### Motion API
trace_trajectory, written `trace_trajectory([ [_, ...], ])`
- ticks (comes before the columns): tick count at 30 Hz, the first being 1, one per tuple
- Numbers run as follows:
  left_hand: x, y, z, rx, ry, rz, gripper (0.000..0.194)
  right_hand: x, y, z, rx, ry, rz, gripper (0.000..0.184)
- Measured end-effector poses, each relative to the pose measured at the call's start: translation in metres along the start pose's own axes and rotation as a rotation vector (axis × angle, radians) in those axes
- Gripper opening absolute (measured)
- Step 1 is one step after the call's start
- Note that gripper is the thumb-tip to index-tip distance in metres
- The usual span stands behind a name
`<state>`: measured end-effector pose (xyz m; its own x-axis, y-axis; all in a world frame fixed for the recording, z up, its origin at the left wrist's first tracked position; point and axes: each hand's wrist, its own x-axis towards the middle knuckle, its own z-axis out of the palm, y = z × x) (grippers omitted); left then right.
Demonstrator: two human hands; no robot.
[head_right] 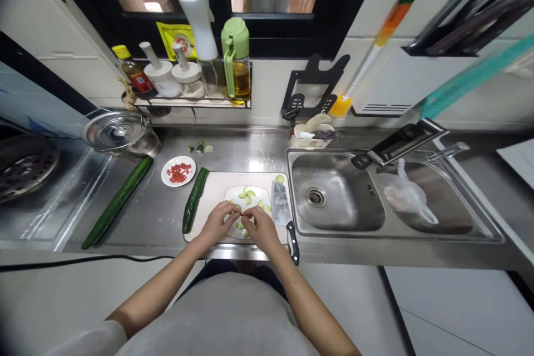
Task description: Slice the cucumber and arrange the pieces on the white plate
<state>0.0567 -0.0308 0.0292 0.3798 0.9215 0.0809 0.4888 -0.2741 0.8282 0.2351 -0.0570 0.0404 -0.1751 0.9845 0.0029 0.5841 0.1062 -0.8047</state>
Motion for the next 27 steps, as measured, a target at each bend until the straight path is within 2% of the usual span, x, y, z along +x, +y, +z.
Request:
trace_trajectory([
  [4,-0.003,-0.002,0.009,-0.003,0.018,-0.017,0.016,0.0,0.008,0.004,0.043,0.015,0.03,0.014],
  [8,0.002,-0.006,0.015,0.0,0.045,-0.048,0.016,0.013,0.016,0.005,0.03,0.028,0.015,0.014],
  [15,0.036,-0.023,0.016,0.123,0.272,-0.287,0.016,0.058,0.041,0.0,-0.229,0.01,0.044,0.013],
  [21,0.058,-0.027,0.023,0.302,0.163,-0.438,0.011,0.075,0.055,0.012,-0.458,-0.094,0.058,0.017],
  [27,0.066,-0.028,0.029,0.355,0.09,-0.484,0.014,0.077,0.056,0.018,-0.529,-0.122,0.046,0.018],
])
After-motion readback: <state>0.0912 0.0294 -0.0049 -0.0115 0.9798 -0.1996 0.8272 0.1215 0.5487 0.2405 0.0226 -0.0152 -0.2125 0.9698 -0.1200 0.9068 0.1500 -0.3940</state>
